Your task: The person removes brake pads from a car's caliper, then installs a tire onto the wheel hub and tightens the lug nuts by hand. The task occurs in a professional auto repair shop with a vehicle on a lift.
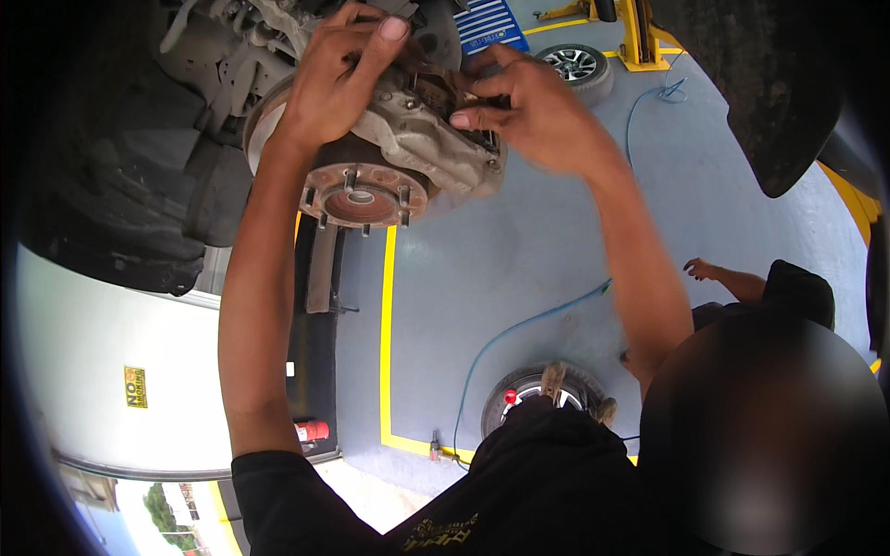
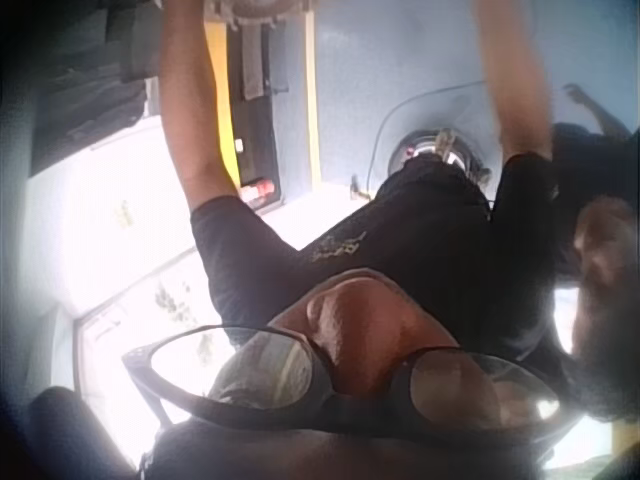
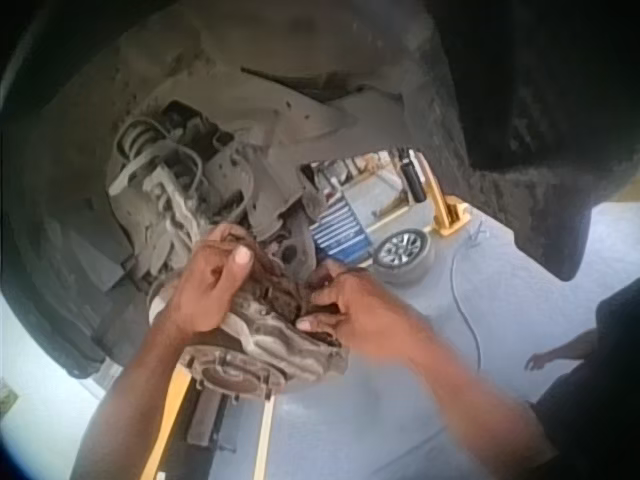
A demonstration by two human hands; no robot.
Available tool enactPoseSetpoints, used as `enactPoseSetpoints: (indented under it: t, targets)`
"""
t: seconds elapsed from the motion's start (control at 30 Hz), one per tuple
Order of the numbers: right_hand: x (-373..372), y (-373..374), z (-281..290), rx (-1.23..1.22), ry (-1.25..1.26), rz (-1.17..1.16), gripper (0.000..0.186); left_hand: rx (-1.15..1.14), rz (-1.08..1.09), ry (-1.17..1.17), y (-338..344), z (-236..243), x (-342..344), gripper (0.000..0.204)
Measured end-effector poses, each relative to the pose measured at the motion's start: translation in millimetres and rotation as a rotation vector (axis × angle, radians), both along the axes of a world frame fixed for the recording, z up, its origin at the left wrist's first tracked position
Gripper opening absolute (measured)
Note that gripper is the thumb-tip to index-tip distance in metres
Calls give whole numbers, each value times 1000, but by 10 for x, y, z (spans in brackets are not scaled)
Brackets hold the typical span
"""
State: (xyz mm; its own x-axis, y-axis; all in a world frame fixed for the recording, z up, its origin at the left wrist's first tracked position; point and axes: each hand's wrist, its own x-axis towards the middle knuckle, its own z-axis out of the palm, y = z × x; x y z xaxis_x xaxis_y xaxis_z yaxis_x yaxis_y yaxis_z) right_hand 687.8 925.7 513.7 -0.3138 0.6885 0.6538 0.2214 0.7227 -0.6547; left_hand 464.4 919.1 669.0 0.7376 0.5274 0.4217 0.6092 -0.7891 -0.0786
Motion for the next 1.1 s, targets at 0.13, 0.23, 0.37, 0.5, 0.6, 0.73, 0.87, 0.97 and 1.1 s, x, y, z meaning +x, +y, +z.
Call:
enactPoseSetpoints:
  t: [0.13, 0.23, 0.37, 0.5, 0.6, 0.73, 0.87, 0.97, 1.1]
  targets:
    - [54, 185, -56, 86, 22, 126, 48, 14, -1, 5, 52, 10, -42, 46]
    - [15, 216, -63, 141, -31, 115, 46, -26, -33, -49, 71, 10, -69, 59]
    - [67, 119, 76, 110, -135, 62, 45, -56, 121, -17, -76, 48, 178, 59]
    - [64, 168, -19, 21, -14, 94, 46, -38, 126, -16, 7, 48, 95, 56]
    - [150, 318, -45, -161, 43, 336, 49, -52, 109, -62, 12, -35, 108, 55]
    - [133, 330, -209, -116, 205, 433, 44, -39, 54, -27, 19, 5, 73, 55]
    - [28, 242, -297, -254, 307, 373, 30, -18, -42, 49, 37, 20, 43, 55]
    - [-45, 271, -350, -409, 394, 439, 27, -51, -22, 97, -69, 71, 148, 55]
    - [-306, 449, -540, -656, 705, 493, 33, -35, -85, 46, 42, 48, 159, 57]
